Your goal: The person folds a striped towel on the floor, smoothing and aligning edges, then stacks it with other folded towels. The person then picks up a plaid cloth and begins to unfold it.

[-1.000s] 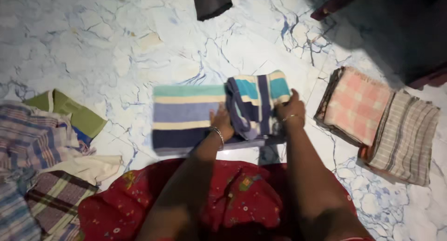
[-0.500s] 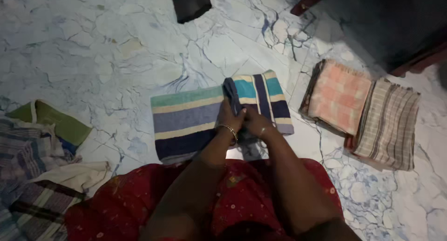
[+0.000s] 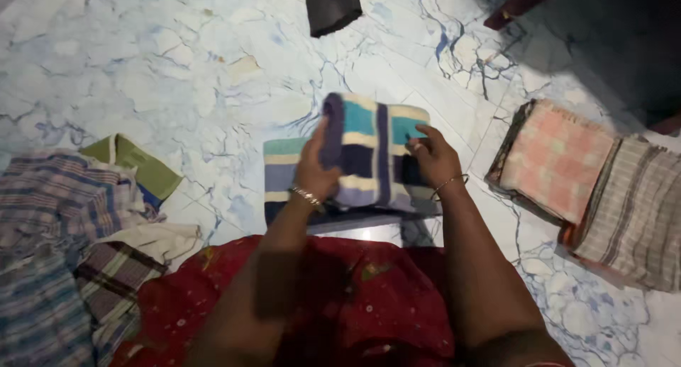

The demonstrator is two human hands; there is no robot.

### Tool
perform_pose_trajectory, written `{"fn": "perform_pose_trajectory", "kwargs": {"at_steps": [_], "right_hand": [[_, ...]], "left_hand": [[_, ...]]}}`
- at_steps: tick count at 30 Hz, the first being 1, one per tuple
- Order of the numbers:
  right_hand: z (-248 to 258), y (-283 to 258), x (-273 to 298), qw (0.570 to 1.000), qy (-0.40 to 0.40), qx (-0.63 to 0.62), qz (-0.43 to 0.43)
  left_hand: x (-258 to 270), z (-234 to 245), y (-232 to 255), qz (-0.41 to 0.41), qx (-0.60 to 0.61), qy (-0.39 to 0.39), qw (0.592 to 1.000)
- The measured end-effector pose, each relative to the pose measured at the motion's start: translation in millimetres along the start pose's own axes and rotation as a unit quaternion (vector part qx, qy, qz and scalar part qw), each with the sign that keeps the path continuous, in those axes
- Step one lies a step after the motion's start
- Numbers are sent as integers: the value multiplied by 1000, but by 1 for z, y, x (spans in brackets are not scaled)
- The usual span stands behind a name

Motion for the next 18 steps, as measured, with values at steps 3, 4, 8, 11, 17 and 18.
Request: {"fn": "perform_pose_trajectory", "kwargs": {"at_steps": [3,4,8,11,17,18], "right_hand": [[-5,11,1,992,-9,121,-18],[-7,16,0,993,-7,118,-7],[-17,41,-5,992,-21,122,14],[-26,55,-7,984,-33,167,58],[-63,36,12,907,50,332,252],[-75,25,16,890,66,357,276]], "left_hand": [[22,38,-50,39,93,105,989],[32,46,-68,101,157,122,975],[63,66,-118,254,184,140,939],[62,70,-124,220,-122,75,965],[53,49,-72,22,-360,218,907],[50,39,-62,27,-409,121,904]]}}
Point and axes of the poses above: each hand's wrist, its own x-axis away from the middle knuckle, its own z-axis out of the back of the hand, y = z × x, the point moved 1 cm from there along -x, towards the middle knuckle, and after that the axes turned 5 degrees about -x, right-handed, at the moved point
